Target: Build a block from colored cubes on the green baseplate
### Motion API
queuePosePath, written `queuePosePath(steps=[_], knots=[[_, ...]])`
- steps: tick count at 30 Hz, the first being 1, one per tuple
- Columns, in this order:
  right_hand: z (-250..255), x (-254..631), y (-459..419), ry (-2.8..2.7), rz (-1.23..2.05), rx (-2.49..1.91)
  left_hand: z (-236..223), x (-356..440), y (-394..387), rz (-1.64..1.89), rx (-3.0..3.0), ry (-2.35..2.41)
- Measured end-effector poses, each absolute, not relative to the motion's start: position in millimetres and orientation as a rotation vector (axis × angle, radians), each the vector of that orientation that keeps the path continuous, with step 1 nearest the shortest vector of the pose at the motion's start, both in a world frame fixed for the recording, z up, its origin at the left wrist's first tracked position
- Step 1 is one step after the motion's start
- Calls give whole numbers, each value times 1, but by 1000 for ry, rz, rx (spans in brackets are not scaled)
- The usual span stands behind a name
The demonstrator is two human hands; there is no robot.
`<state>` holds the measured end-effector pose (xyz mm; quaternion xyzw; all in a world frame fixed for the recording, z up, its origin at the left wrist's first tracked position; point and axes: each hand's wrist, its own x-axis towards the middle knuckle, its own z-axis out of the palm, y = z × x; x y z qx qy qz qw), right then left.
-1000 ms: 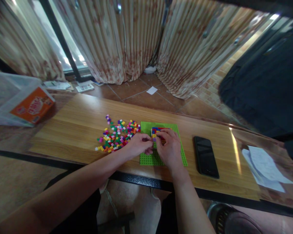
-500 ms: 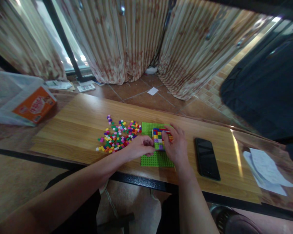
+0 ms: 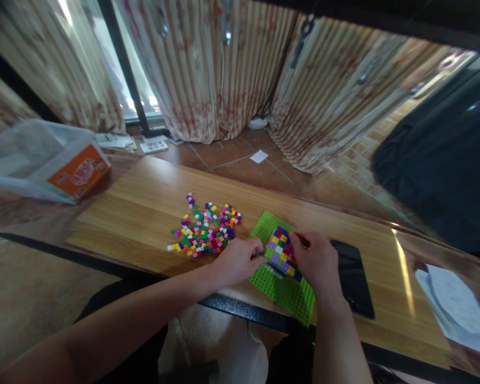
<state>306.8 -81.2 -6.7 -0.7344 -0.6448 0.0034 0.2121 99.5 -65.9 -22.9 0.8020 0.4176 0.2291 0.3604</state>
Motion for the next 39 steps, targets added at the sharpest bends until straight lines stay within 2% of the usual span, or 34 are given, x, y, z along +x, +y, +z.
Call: queuePosePath(steps=[8, 15, 39], knots=[[-5, 327, -90, -1699, 171, -2255, -25, 103, -70, 571, 2140, 1107], [-6, 319, -91, -1746, 74, -2234, -22, 99, -66, 638, 2011, 957], [-2, 307, -94, -1631, 216, -2597, -38, 106, -34, 676, 2208, 901]])
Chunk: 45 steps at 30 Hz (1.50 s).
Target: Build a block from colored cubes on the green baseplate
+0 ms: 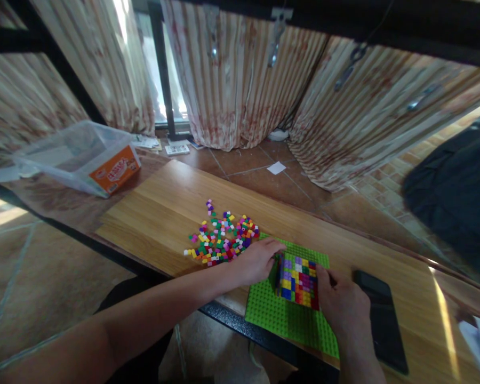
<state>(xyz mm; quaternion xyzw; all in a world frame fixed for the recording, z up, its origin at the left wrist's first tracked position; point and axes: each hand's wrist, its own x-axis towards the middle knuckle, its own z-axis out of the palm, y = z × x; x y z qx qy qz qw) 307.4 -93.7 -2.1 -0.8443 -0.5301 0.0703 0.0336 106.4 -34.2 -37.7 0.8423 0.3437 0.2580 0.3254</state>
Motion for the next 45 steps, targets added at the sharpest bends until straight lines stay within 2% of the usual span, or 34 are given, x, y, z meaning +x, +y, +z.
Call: queuePosePath(steps=[13, 38, 45], knots=[[-5, 275, -79, -1654, 95, -2516, -27, 92, -25, 580, 2363, 1086], [-2, 211, -56, -1664, 269, -2180, -13, 10, 5, 698, 2333, 1175], [-3, 221, -56, -1645, 233, -2227, 2, -40, 22, 729, 2279, 1455]])
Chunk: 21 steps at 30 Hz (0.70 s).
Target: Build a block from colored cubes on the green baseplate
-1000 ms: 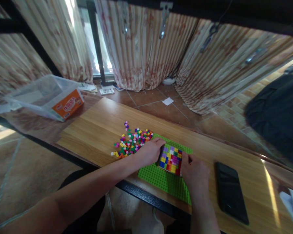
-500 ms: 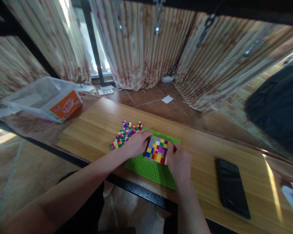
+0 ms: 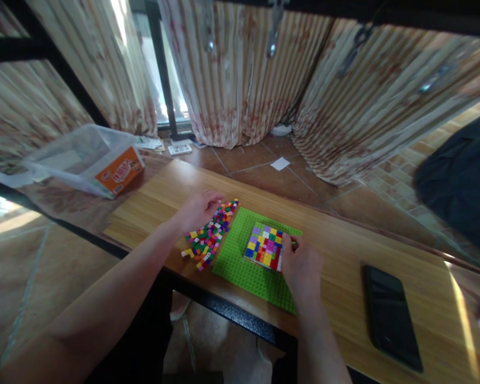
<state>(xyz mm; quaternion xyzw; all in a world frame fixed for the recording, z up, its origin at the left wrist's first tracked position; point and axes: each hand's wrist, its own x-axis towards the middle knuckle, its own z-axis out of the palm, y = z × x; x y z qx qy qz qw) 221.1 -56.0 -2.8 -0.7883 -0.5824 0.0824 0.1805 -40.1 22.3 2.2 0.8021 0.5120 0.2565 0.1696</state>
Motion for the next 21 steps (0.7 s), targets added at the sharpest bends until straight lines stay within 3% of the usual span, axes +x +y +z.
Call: queuePosePath(steps=[9, 14, 21], knots=[[-1, 248, -56, -1627, 157, -2409, 1, -65, 23, 541, 2287, 1621], [7, 224, -69, -1580, -241, -1996, 0, -62, 22, 489, 2274, 1645], [-5, 136, -106, -2142, 425, -1227, -2, -59, 19, 468, 2312, 1651]])
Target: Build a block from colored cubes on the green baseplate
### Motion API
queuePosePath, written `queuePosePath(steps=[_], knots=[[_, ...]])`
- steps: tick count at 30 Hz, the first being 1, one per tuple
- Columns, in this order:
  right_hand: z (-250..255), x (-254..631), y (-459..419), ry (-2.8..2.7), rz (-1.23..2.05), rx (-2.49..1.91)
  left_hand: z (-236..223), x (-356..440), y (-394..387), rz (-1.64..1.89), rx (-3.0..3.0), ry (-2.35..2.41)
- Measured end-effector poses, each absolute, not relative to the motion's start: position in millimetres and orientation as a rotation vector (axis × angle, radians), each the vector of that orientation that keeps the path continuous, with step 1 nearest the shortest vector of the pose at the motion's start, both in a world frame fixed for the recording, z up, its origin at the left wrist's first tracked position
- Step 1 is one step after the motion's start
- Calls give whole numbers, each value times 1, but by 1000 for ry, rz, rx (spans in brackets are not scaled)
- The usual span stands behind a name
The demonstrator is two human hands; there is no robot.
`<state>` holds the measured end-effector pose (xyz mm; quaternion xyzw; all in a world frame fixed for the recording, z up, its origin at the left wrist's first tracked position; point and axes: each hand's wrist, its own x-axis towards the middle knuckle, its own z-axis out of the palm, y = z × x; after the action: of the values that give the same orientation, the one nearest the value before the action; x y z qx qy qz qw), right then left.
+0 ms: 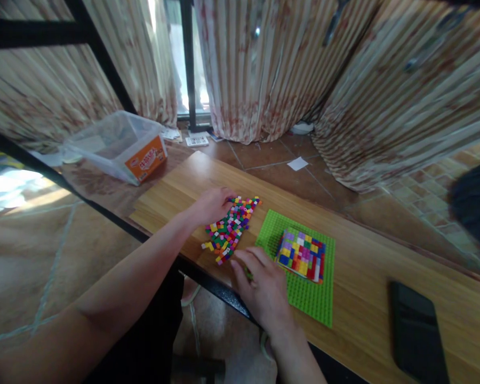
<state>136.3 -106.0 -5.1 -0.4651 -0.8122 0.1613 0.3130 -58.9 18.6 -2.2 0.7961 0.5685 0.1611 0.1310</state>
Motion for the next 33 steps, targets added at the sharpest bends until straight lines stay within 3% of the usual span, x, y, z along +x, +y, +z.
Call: queuePosePath(steps=[3, 12, 20, 24, 28, 33], knots=[[-17, 118, -112, -2261, 513, -1143, -2, -60, 17, 448, 2309, 1650], [-28, 107, -108, -2259, 308, -1340, 0, -60, 16, 444, 2303, 1632], [-25, 115, -104, -2134, 448, -1311, 4, -59, 17, 596, 2250, 1614], [-17, 128, -98, -1997, 381, -1323, 13, -49, 13, 795, 2014, 1258], [-10, 141, -94, -1830, 373, -1394, 15, -30, 0, 597, 1773, 827], [-8, 153, -90, -1753, 369, -1398, 8, -8, -10, 524, 1512, 697]])
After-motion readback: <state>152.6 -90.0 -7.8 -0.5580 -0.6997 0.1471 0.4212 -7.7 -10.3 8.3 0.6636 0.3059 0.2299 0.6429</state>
